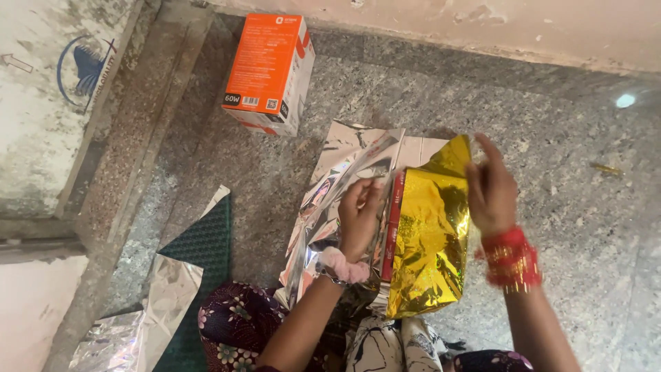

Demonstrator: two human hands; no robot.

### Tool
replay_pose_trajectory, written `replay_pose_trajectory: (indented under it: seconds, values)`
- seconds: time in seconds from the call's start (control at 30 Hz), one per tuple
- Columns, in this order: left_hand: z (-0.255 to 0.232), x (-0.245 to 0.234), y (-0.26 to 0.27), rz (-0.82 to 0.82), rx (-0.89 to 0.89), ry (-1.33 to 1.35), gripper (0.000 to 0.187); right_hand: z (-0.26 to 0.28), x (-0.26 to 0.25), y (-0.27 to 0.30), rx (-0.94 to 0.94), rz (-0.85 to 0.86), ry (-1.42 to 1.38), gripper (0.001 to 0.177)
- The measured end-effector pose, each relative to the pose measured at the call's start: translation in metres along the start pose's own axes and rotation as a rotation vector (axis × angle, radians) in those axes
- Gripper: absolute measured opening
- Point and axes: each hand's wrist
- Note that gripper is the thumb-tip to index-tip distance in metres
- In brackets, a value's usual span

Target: The person sits on the floor and wraps a small rectangular box with shiny gold wrapping paper. They fold the paper around the box, smooth the edges, and secure the folds with clear adhesive tape.

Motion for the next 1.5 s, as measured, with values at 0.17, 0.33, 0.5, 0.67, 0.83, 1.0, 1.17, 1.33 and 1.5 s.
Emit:
replay_pose_trajectory:
  seconds: [0.17, 0.33, 0.5, 0.67, 0.83, 1.0, 1.17, 1.33, 1.5]
  values:
    - [0.047, 0.027, 0.015, -0.160, -0.125, 0.297, 0.030, -0.017, 0.005, 0.089, -0.079, -0.137, 0.115, 0.051]
    - [0.059, 0.052, 0.031, -0.251, -0.056, 0.144, 0.029, -0.022, 0.022, 0.104, -0.188, -0.060, 0.228, 0.036]
    - [0.058, 0.057, 0.034, -0.370, 0.086, -0.106, 0.028, -0.009, 0.045, 0.093, -0.244, -0.080, 0.451, 0.035]
    - [0.060, 0.056, 0.036, -0.311, 0.100, -0.044, 0.030, -0.004, 0.071, 0.083, -0.257, -0.111, 0.520, 0.039]
    - [0.044, 0.050, 0.033, -0.331, -0.021, -0.045, 0.027, 0.009, 0.080, 0.078, -0.335, -0.135, 0.298, 0.035]
    - [0.008, 0.042, 0.048, -0.162, 0.224, -0.032, 0.023, 0.019, 0.023, 0.113, 0.031, -0.232, -0.203, 0.027]
    - [-0.010, 0.069, 0.050, 0.132, 0.417, 0.000, 0.017, 0.013, 0.001, 0.153, -0.091, -0.249, 0.101, 0.029]
    - [0.004, 0.064, 0.015, 0.102, 0.729, -0.387, 0.014, 0.006, 0.003, 0.180, -0.186, -0.045, 0.213, 0.033]
    - [0.021, 0.050, 0.006, 0.047, 0.746, -0.393, 0.009, -0.002, 0.000, 0.190, -0.177, 0.039, 0.247, 0.024]
Point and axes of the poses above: each hand's wrist, its own y-axis away from the middle knuckle, its own x-axis out of the palm, z = x × y, and after that the axes turned 13 degrees about -y, right-handed
